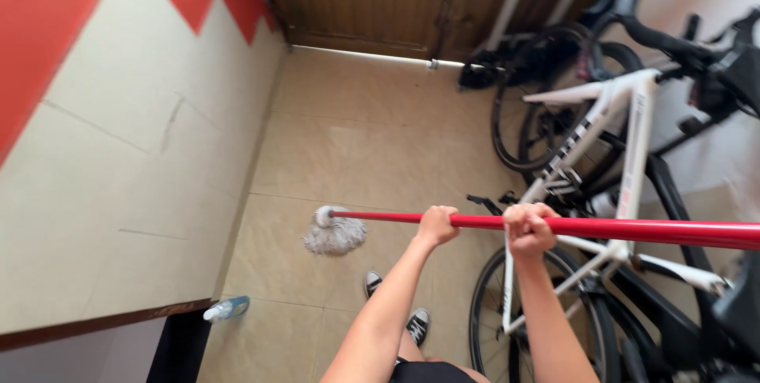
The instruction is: The person squats to pour cleaning solution onto a mop head, then stands and mops the tiled floor in a hallway and stair area, moving around bicycles and furniture.
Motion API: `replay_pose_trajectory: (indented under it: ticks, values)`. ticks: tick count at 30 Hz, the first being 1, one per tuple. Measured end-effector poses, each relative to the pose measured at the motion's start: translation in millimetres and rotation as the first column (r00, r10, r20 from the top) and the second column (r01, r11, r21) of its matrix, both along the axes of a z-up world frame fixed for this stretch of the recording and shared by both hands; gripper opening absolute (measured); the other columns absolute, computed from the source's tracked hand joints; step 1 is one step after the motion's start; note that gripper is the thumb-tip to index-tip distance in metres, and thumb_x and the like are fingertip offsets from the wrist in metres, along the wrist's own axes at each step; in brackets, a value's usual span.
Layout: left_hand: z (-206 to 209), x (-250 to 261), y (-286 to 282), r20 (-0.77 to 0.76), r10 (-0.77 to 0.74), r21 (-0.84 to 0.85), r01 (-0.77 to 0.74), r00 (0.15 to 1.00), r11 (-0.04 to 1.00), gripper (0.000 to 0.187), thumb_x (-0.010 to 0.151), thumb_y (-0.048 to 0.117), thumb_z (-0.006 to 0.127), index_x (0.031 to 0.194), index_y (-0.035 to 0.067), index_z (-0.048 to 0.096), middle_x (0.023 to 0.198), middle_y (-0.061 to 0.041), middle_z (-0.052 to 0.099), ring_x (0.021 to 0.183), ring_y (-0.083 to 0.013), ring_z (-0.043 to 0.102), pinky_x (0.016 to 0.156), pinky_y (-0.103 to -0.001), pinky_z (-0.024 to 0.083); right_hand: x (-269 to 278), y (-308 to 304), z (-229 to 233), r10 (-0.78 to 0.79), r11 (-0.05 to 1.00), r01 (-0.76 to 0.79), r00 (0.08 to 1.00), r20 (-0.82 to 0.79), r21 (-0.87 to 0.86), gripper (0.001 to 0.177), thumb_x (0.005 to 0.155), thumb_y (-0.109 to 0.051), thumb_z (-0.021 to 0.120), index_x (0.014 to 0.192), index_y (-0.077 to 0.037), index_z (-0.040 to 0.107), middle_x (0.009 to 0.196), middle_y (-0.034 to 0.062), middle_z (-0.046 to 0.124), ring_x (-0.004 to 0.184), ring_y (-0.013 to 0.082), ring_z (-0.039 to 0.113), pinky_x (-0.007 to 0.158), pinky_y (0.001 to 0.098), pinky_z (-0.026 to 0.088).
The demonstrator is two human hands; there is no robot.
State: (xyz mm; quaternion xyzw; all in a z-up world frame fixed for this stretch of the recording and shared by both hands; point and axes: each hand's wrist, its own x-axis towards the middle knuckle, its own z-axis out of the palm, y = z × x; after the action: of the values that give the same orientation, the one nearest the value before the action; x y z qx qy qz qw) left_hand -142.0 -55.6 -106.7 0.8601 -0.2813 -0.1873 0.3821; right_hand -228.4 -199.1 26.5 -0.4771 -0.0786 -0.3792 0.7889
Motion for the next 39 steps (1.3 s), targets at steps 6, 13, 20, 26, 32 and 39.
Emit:
replay_pose_trajectory:
  ticks: [6, 13, 20, 26, 32, 39]
  values:
    - [-7, -50, -1, 0.085, 0.102, -0.059, -0.097, 0.991, 0.994, 0.039, 0.071, 0.015, 0.061, 0.109, 0.024, 0.061, 0.083, -0.004, 0.068, 0.094, -0.0303, 0.071, 0.095, -0.049, 0.05, -48, 21, -7, -0.211, 0.977, 0.211, 0.977, -0.001, 0.034, 0.03, 0.076, -0.009, 0.054, 0.054, -0.017, 0.035, 0.035, 0.0015, 0.03, 0.029, 0.0153, 0.033, 0.038, 0.0304, 0.035]
    - [-37, -80, -29, -0.113, 0.418, -0.036, -0.425, 0.901, 0.905, 0.05, 0.07, -0.005, 0.058, 0.097, 0.035, 0.071, 0.11, 0.009, 0.054, 0.12, -0.0236, 0.057, 0.113, -0.08, 0.022, -84, 32, -6, -0.292, 0.955, 0.297, 0.949, -0.117, 0.024, 0.032, 0.079, -0.004, 0.055, 0.054, -0.015, 0.039, 0.038, 0.0047, 0.036, 0.033, 0.0192, 0.039, 0.047, 0.0344, 0.043]
    - [-58, -52, -82, 0.044, 0.267, -0.097, -0.262, 0.963, 0.96, 0.028, 0.067, -0.007, 0.061, 0.071, 0.021, 0.063, 0.103, 0.001, 0.059, 0.121, -0.0296, 0.055, 0.102, -0.091, 0.02, -88, 2, -3, -0.316, 0.949, 0.315, 0.936, -0.153, -0.028, 0.027, 0.079, -0.009, 0.057, 0.057, -0.013, 0.042, 0.043, 0.0074, 0.04, 0.041, 0.0238, 0.046, 0.058, 0.0384, 0.045]
    - [-12, -55, -133, 0.036, 0.083, -0.242, -0.072, 0.996, 0.968, 0.018, 0.081, -0.003, 0.072, 0.07, 0.012, 0.074, 0.094, 0.0, 0.066, 0.108, -0.0273, 0.059, 0.113, -0.086, 0.0, -111, -22, 23, -0.415, 0.909, 0.399, 0.89, -0.188, -0.118, 0.027, 0.079, 0.004, 0.038, 0.061, -0.017, 0.041, 0.052, -0.0044, 0.042, 0.049, 0.0107, 0.045, 0.057, 0.0242, 0.045]
    - [42, -85, -199, -0.087, -0.179, -0.215, 0.157, 0.98, 0.964, 0.022, 0.08, -0.004, 0.066, 0.066, 0.014, 0.067, 0.083, -0.002, 0.063, 0.108, -0.0326, 0.056, 0.114, -0.086, 0.0, -129, -65, 70, -0.678, 0.733, 0.652, 0.723, -0.132, -0.194, 0.022, 0.081, -0.011, 0.035, 0.061, -0.019, 0.031, 0.049, -0.0015, 0.03, 0.042, 0.0132, 0.032, 0.051, 0.029, 0.036]
    - [61, -77, -220, -0.036, -0.644, 0.151, 0.641, 0.764, 0.752, 0.025, 0.079, 0.007, 0.057, 0.085, 0.022, 0.075, 0.085, -0.007, 0.073, 0.087, -0.0346, 0.07, 0.075, -0.048, 0.059, -146, -88, 42, -0.78, 0.615, 0.785, 0.59, -0.205, -0.08, 0.028, 0.085, -0.016, 0.041, 0.062, -0.018, 0.025, 0.049, -0.0012, 0.02, 0.042, 0.0124, 0.019, 0.051, 0.0305, 0.022]
